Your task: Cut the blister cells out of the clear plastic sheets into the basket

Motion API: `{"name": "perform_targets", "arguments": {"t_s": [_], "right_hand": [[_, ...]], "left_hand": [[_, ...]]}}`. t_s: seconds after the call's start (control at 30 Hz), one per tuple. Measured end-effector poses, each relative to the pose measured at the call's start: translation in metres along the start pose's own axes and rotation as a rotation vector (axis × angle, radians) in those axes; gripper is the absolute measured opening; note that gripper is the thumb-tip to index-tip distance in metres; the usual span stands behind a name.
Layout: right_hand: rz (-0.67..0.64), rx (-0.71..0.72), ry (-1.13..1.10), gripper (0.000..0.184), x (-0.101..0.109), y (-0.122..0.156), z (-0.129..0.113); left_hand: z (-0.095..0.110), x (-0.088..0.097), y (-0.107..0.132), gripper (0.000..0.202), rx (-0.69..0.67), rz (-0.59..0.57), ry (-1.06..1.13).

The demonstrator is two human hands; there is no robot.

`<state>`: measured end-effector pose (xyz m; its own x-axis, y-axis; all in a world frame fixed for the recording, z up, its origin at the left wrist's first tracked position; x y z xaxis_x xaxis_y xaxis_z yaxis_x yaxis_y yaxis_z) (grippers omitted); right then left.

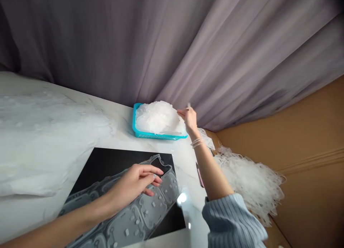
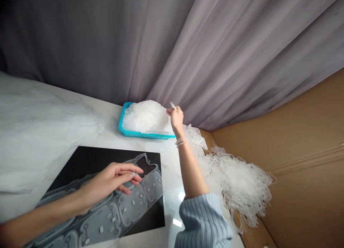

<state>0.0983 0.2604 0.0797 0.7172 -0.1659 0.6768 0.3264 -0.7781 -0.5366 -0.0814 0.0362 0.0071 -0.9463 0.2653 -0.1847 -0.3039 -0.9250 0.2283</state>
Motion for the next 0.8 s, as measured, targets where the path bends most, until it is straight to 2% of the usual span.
{"name": "perform_targets", "arguments": {"t_s": [0.1, 0.17, 0.23, 0.3, 0.4, 0.5, 0.6, 0.8], "right_hand": [[0.029, -0.176, -0.169, 0.042, 0.021, 0.015, -0.009], [0.027, -0.265, -0.240, 0.055, 0.035, 0.042, -0.020], [0.019, -0.332, -0.281, 0.058, 0.042, 0.081, -0.032], [-0.013, -0.392, -0.297, 0.052, 0.041, 0.128, -0.046], [-0.145, -0.472, -0.271, 0.038, 0.028, 0.198, -0.063], [-0.225, -0.513, -0.245, 0.028, 0.015, 0.244, -0.071], [-0.281, -0.521, -0.247, 0.026, 0.006, 0.262, -0.072], [-0.328, -0.375, -0.114, 0.025, 0.002, 0.261, -0.076]], "left_hand": [[-0.009, 0.001, 0.001, 0.031, -0.354, -0.071, -0.527], [-0.021, 0.000, 0.003, 0.035, -0.598, -0.143, -0.882], [-0.035, -0.003, 0.007, 0.040, -0.727, -0.203, -1.151], [-0.047, -0.006, 0.010, 0.048, -0.751, -0.238, -1.323], [-0.057, -0.010, 0.013, 0.048, -0.738, -0.246, -1.416], [-0.060, -0.014, 0.016, 0.044, -0.731, -0.255, -1.431], [-0.062, -0.018, 0.018, 0.046, -0.700, -0.275, -1.426], [-0.059, -0.021, 0.023, 0.045, -0.640, -0.280, -1.383]]}}
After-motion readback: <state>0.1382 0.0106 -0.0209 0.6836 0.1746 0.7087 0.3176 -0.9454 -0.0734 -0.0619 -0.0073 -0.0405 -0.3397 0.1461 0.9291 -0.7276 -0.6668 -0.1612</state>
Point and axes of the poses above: each hand's wrist, its own y-axis away from the middle knuckle, its own x-axis out of the back of the hand, z = x × y, the point moved 1 cm from there along -y, towards the middle knuckle, and after that the axes turned 6 degrees about y, right-handed, at the moved point
